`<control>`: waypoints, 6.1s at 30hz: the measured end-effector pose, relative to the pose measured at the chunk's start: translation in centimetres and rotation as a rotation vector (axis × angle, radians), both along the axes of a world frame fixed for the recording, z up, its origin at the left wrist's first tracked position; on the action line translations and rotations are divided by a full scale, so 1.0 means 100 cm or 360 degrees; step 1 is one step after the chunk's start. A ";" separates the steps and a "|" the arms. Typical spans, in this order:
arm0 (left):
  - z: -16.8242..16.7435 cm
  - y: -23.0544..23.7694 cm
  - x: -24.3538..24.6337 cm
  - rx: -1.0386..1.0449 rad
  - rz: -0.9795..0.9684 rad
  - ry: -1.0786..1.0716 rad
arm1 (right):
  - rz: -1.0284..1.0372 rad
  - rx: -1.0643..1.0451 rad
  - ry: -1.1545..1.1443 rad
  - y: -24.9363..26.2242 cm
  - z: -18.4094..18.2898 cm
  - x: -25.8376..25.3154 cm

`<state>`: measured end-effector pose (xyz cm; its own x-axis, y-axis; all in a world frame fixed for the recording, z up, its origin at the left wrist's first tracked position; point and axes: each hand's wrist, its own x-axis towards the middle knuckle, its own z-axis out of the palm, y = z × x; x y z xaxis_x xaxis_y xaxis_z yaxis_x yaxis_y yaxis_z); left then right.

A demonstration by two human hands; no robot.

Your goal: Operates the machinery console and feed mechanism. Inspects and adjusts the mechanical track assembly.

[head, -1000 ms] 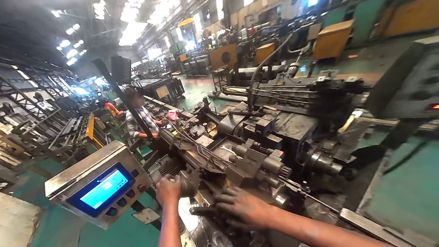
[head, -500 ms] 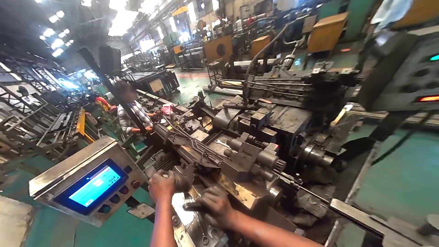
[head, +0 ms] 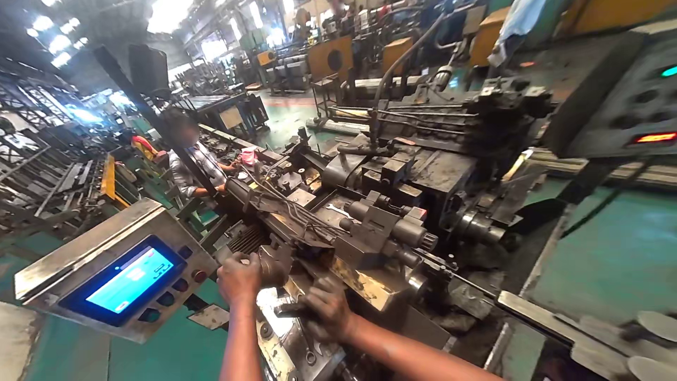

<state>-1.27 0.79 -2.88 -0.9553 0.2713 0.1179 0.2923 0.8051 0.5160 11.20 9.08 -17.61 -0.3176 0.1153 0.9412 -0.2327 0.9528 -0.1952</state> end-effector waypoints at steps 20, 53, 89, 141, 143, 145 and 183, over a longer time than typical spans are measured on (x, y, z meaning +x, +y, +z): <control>0.001 0.000 -0.001 0.0010 0.0012 -0.0024 | -0.0006 -0.0003 -0.0007 0.000 -0.001 0.000; 0.000 0.002 -0.003 0.0003 0.0028 -0.0025 | -0.0036 0.0007 0.0019 0.000 -0.004 -0.002; 0.000 0.001 -0.002 0.0043 0.0030 -0.0040 | -0.0074 0.0034 0.0043 -0.001 -0.002 -0.002; 0.000 0.001 -0.005 0.0010 -0.0018 -0.0018 | -0.0184 -0.1003 -0.0724 0.057 0.187 -0.008; -0.001 0.001 -0.005 -0.0002 -0.0018 -0.0026 | -0.0300 -0.0461 -0.0664 0.080 0.190 -0.024; 0.000 0.002 -0.006 -0.0022 -0.0011 -0.0020 | -0.0218 0.0352 -0.0426 0.104 0.181 -0.038; -0.002 0.001 -0.003 0.0063 -0.0001 0.0019 | 0.0813 -0.0485 -0.0437 -0.007 0.038 -0.005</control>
<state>-1.54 0.84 -3.08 -0.9536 0.2668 0.1397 0.2991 0.7841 0.5438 10.66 8.36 -13.78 -0.6273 0.1347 0.7671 -0.5447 0.6281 -0.5557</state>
